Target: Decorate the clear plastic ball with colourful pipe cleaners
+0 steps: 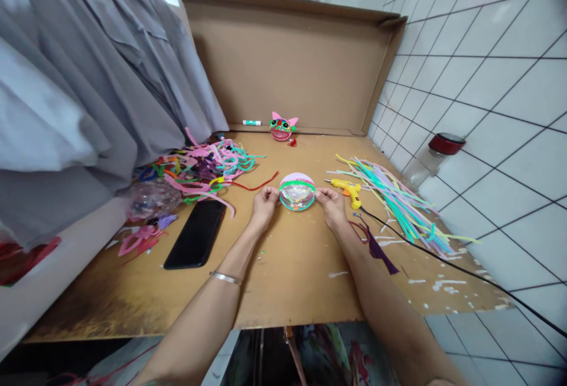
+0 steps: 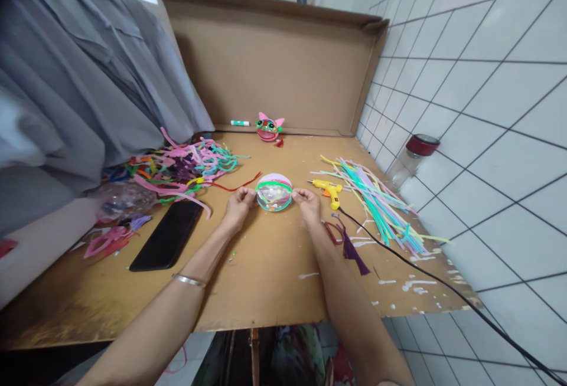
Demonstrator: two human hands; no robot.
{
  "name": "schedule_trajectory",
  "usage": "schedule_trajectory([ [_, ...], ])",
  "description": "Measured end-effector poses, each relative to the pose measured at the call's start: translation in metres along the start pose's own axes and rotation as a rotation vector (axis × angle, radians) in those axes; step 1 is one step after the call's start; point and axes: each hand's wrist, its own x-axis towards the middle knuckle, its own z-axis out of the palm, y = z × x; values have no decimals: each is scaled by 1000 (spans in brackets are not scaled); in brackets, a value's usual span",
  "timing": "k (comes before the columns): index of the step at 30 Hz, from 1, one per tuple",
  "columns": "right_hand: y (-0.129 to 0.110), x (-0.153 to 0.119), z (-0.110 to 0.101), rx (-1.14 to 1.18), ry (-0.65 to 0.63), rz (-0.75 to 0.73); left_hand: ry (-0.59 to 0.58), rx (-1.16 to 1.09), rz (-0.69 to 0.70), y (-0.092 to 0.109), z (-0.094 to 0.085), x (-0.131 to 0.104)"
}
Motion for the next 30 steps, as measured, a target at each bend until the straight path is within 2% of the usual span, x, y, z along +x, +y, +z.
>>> schedule_trajectory([
  [12,-3,-2,2,36,3,-16,-4,-1,1,-3,-2,2],
  [22,-5,-6,7,-72,25,-78,0,-52,-30,-2,-2,2],
  [25,-4,-11,8,-198,45,-156,0,-36,-25,-2,-2,2],
  [30,-6,-22,7,-572,67,-408,3,-36,-8,-2,0,2],
])
